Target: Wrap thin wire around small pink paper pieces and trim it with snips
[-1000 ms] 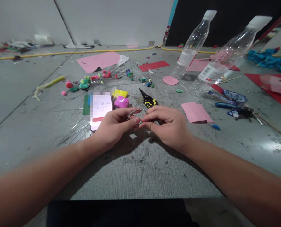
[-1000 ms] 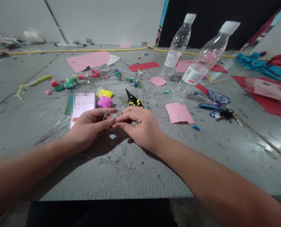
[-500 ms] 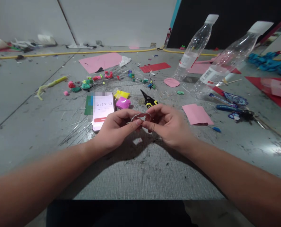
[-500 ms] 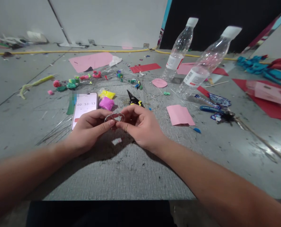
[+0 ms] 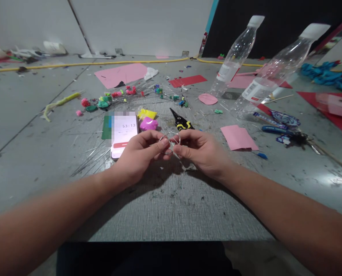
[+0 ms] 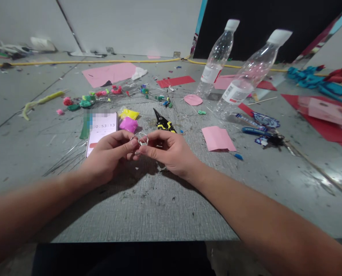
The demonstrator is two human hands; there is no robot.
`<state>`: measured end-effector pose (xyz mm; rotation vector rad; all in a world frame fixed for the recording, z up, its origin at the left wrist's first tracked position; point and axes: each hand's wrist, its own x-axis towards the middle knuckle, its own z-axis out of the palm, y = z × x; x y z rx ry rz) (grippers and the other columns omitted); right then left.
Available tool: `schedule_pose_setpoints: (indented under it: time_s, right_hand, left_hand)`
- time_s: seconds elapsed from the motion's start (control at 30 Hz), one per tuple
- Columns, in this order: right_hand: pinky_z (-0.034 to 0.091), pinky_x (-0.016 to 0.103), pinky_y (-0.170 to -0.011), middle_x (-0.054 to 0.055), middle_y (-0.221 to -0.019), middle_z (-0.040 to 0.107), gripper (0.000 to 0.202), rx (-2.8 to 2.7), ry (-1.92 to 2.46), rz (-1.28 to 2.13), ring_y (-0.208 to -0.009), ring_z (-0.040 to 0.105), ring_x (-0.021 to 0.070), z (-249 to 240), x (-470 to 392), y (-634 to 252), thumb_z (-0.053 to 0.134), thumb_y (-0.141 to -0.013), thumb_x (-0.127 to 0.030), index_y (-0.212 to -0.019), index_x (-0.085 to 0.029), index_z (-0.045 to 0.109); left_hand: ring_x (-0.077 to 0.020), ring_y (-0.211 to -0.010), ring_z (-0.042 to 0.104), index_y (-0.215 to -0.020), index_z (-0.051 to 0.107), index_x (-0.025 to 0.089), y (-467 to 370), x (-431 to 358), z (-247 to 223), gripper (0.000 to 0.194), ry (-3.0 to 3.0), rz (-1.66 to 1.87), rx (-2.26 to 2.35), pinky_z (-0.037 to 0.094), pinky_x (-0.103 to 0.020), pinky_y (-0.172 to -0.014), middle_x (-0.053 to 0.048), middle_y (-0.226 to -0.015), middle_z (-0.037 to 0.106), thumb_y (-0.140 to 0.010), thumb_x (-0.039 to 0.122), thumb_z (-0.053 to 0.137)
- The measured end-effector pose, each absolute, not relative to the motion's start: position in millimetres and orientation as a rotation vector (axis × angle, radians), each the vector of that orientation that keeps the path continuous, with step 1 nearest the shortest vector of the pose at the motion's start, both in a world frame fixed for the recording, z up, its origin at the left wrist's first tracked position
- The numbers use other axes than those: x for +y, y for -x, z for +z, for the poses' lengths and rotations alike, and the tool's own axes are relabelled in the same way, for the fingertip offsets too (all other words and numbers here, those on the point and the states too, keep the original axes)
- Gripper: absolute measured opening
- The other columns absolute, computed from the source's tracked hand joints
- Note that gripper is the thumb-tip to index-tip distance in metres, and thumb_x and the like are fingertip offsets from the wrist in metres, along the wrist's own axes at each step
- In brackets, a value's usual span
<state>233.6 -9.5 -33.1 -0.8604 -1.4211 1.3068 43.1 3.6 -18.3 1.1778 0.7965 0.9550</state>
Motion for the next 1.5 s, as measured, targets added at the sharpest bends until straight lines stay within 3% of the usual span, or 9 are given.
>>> schedule_pose_setpoints:
  time_s: [0.33,0.6,0.87,1.07,1.2,1.33,1.5]
  right_hand:
    - [0.063,0.032,-0.076,-0.003,-0.082,0.072,0.033,-1.283,0.656,1.494,-0.074,0.072,0.0132,-36.0,-16.2,-219.4,0.087,-0.081,-0.047,-0.094,-0.024,0.067]
    - [0.061,0.030,-0.069,-0.004,-0.079,0.066,0.041,-1.346,0.667,1.465,-0.069,0.069,0.0129,-36.6,-19.3,-218.8,0.082,-0.083,-0.055,-0.086,-0.023,0.057]
    - [0.037,0.022,-0.043,-0.008,-0.057,0.051,0.043,-1.242,0.887,1.532,-0.045,0.043,0.0062,-27.7,-21.0,-224.9,0.085,-0.079,-0.054,-0.074,-0.021,0.058]
    - [0.030,0.022,-0.039,-0.009,-0.050,0.048,0.041,-1.241,1.069,1.438,-0.041,0.041,0.0066,-25.7,-21.6,-224.3,0.083,-0.078,-0.053,-0.072,-0.020,0.059]
    - [0.032,0.023,-0.040,-0.007,-0.053,0.050,0.042,-1.250,1.161,1.329,-0.043,0.042,0.0078,-31.3,-19.7,-224.1,0.083,-0.078,-0.055,-0.074,-0.020,0.061]
    - [0.040,0.025,-0.048,-0.003,-0.063,0.057,0.037,-1.404,1.155,1.179,-0.056,0.051,0.0108,-34.6,-17.4,-226.2,0.078,-0.083,-0.052,-0.077,-0.020,0.061]
    - [0.051,0.027,-0.063,0.002,-0.089,0.065,0.023,-1.611,0.994,0.883,-0.078,0.062,0.0146,-34.3,-14.7,-234.9,0.073,-0.088,-0.036,-0.103,-0.021,0.064]
  left_hand:
    - [-0.0100,-0.062,0.061,-0.080,0.064,0.018,-42.7,3.1,-18.2,0.034,-0.894,0.775,0.641,0.053,-0.024,-0.059,0.001,-0.073,0.065,-0.072,0.034,0.093]
    - [-0.0100,-0.059,0.061,-0.081,0.062,0.019,-42.4,1.2,-18.3,0.038,-0.944,0.722,0.623,0.052,-0.024,-0.057,0.003,-0.069,0.062,-0.071,0.037,0.094]
    - [-0.0111,-0.062,0.061,-0.082,0.056,0.022,-40.8,5.8,-19.5,0.032,-1.223,0.880,0.746,0.052,-0.026,-0.060,0.002,-0.073,0.064,-0.079,0.033,0.086]
    - [-0.0101,-0.066,0.062,-0.083,0.051,0.021,-42.0,5.2,-19.1,0.029,-1.504,1.008,0.840,0.053,-0.025,-0.064,0.003,-0.077,0.063,-0.082,0.027,0.080]
    - [-0.0143,-0.080,0.065,-0.090,0.058,0.021,-42.6,1.7,-22.4,0.026,-1.626,1.023,0.868,0.055,-0.028,-0.072,-0.002,-0.089,0.068,-0.079,0.026,0.081]
    - [-0.0152,-0.078,0.066,-0.089,0.059,0.021,-42.5,3.3,-23.0,0.027,-1.582,1.033,0.947,0.054,-0.028,-0.071,-0.002,-0.083,0.069,-0.077,0.026,0.083]
    - [-0.0139,-0.070,0.065,-0.085,0.063,0.019,-41.9,8.5,-18.2,0.024,-1.325,0.966,0.897,0.056,-0.031,-0.069,0.000,-0.079,0.067,-0.076,0.027,0.084]
